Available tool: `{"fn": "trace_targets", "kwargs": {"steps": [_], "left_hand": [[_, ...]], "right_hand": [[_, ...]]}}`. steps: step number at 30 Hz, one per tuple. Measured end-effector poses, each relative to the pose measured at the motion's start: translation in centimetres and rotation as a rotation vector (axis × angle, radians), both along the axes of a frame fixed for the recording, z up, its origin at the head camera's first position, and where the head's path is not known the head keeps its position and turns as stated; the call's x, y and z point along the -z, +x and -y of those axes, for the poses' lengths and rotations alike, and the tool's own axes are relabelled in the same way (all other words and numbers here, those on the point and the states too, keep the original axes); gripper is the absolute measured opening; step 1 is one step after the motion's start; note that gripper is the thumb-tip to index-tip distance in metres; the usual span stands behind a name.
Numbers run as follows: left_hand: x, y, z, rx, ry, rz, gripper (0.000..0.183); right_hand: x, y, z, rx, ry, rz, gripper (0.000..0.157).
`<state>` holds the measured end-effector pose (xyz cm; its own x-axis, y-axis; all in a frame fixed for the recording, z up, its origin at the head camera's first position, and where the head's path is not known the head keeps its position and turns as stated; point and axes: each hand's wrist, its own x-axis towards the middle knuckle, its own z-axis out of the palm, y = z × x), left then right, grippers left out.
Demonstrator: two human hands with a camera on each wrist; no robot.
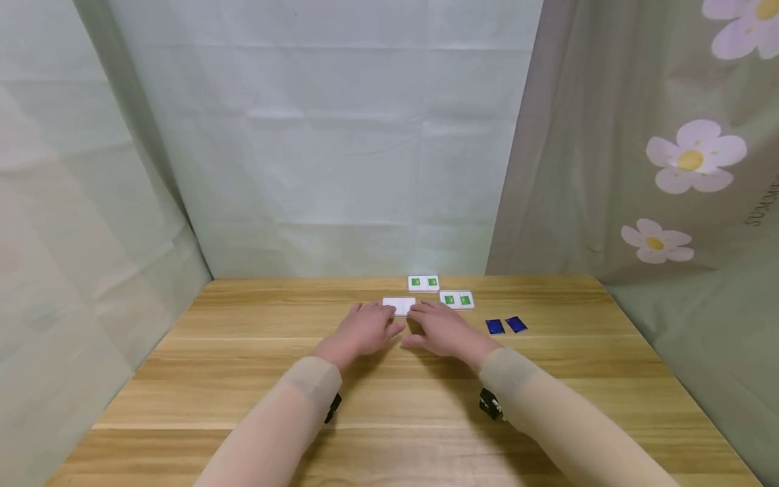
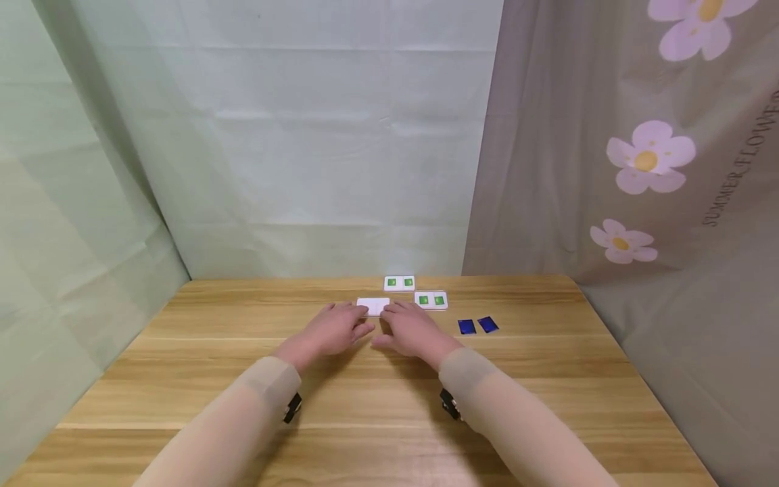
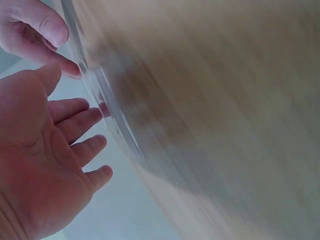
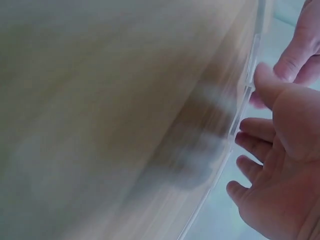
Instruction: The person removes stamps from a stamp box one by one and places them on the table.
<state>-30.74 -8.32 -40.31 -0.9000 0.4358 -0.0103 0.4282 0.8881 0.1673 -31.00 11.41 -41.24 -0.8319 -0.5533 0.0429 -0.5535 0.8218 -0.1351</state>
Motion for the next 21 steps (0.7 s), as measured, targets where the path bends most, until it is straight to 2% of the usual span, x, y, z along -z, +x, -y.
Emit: {"fn": "trace_targets", "kwargs": {"steps": [5, 9, 13, 21], "left_hand": [[0.0, -0.6, 1.1, -0.043, 0.015, 0.003, 0.055], [0.2, -0.9, 1.8, -0.061, 0.017, 0.006, 0.055], [0.4, -1.1, 2.3, -0.066, 0.014, -0.007, 0.056], [0.3, -1.2, 2.8, -0.078, 0.036, -0.009, 0.055]], "right_hand": [[0.1, -1.0, 1.1, -0.027, -0.063, 0.054, 0.078], [0.3, -1.6, 1.8, -0.017, -0.067, 0.09, 0.087], [0.6, -1.9, 2.5, -0.019, -0.047, 0.087, 0.09], [0.7, -2.0, 3.2, -0.035, -0.053, 0.07, 0.086]]}}
